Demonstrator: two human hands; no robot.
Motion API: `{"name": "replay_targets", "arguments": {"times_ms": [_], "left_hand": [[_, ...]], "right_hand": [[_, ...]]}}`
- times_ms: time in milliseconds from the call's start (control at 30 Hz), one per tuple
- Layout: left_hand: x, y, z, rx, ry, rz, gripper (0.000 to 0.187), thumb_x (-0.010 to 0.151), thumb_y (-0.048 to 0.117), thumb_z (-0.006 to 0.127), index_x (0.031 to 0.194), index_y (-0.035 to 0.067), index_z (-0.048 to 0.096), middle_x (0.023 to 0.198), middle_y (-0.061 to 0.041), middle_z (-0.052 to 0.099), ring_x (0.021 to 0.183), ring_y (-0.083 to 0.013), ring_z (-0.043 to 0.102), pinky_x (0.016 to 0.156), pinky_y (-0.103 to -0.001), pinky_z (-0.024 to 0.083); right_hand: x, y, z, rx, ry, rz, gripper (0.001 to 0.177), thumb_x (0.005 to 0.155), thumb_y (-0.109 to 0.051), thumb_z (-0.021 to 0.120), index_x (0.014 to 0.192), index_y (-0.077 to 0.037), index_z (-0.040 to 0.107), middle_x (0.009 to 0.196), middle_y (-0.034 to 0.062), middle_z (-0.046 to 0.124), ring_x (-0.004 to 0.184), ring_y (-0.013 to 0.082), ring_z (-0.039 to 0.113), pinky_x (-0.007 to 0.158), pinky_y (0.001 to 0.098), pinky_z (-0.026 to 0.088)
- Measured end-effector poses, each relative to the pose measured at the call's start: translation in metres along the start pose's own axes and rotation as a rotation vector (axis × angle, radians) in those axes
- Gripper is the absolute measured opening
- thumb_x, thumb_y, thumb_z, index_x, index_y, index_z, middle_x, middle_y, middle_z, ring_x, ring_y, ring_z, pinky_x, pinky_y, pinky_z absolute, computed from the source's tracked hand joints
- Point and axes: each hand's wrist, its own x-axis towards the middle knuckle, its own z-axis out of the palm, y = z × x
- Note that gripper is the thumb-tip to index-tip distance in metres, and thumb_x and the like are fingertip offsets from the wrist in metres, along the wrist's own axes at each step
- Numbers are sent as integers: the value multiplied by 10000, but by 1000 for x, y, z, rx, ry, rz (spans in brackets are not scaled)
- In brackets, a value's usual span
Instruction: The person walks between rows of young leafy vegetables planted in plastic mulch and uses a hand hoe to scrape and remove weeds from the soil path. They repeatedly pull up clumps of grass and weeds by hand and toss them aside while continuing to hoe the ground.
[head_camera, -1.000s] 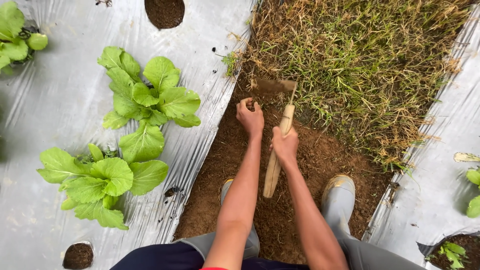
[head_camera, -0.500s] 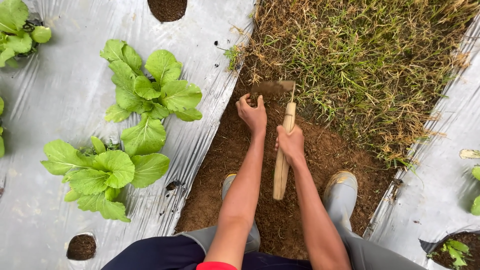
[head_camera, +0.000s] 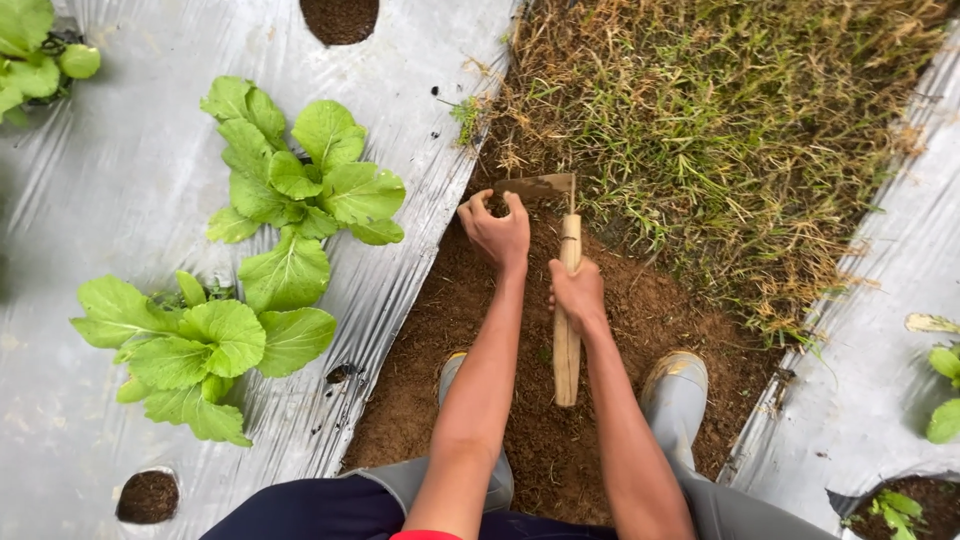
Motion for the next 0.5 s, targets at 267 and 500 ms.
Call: {"name": "replay_targets", "arguments": {"times_ms": [267,500], "left_hand": [[39,66,-9,-129,-100,45,501,916,274,767,1282,-28,605,1152,-258,664,985,-343,716,803,-413,598],[51,2,32,-135,-197,116,153,954,2,703,1101,-11,747,955,-209,743,782,-268,754,628,-311,620]], "right_hand": [[-11,-55,-12,124,106,-189,181,1009,-146,555,1098,11,567,639,24,558,497,117,572,458,237,545],[6,-71,8,250,80,-352,143,1050,-141,562,1134,-33,519,683,2,558,539,106,575,496,211,549]]}}
